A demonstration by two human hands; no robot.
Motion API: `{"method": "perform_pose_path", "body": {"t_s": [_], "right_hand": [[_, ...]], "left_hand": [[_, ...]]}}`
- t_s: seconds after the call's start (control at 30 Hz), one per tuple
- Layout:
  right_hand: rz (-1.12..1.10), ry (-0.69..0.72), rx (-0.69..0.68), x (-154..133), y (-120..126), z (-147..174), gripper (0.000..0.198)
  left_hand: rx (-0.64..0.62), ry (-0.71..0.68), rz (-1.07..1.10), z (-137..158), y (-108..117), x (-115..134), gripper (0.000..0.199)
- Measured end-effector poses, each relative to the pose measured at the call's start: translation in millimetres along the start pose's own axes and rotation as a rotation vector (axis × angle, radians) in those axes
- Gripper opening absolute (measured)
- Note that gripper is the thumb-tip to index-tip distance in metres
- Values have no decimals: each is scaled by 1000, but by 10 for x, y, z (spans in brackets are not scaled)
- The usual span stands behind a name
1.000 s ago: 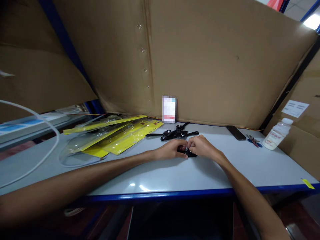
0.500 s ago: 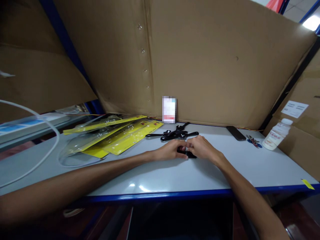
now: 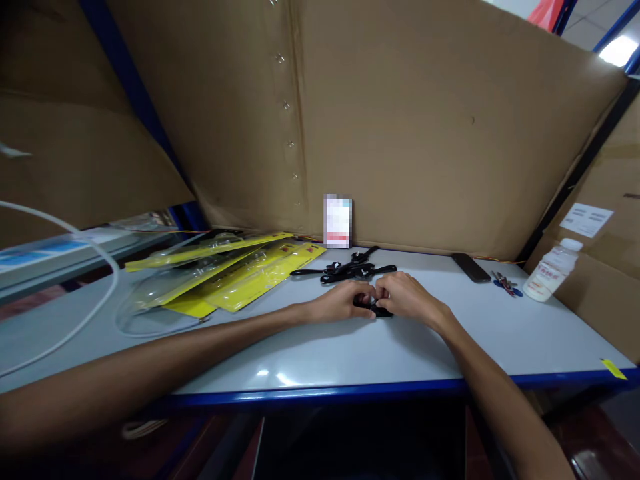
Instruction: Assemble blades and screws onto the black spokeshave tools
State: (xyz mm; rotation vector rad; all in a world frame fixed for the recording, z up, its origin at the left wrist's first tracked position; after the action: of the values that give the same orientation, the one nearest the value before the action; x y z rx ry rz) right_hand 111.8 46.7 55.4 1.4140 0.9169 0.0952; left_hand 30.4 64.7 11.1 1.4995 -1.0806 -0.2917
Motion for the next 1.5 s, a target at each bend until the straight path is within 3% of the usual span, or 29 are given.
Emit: {"method": "perform_pose_path", "body": {"t_s": [0.13,0.23,0.47,0.67,0.87,1.03,1.5], "right_hand": [[-91,-22,13,-11,-14,-6,21],[-181,-21,-49,-8,-37,8,19],[121,-121,2,168,89,54,23],[85,-81,-80,112,11,57,19],[104,-91,-153,134,-3,73,12],[148,-95,-220,127,-71,77,18],[163,-161,-172,94,-43,64,15]], "left_hand": [[3,12,-6,-4,-4,-21,25],[-9,17,-14,-7,-16,-32,25],[-4,14,-43,6,-16,-35,31],[41,-54,-227,43,13,51,27],[14,-73,-246,57,7,97,42],[5,-89,-259,64,5,94,34],[6,-95,-257,60,-13,85,35]]}}
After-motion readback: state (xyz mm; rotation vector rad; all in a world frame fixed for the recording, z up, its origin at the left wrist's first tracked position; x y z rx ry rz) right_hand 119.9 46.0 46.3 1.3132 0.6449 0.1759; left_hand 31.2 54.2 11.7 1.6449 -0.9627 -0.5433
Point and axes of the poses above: each hand's wrist, its own z-axis away from the middle knuckle, its own y-axis out of the back of the hand, x = y × z, the point moved 9 cm from there along -z, towards the middle knuckle, and after that the axes turned 15 degrees about -z, right-handed, at the moved point
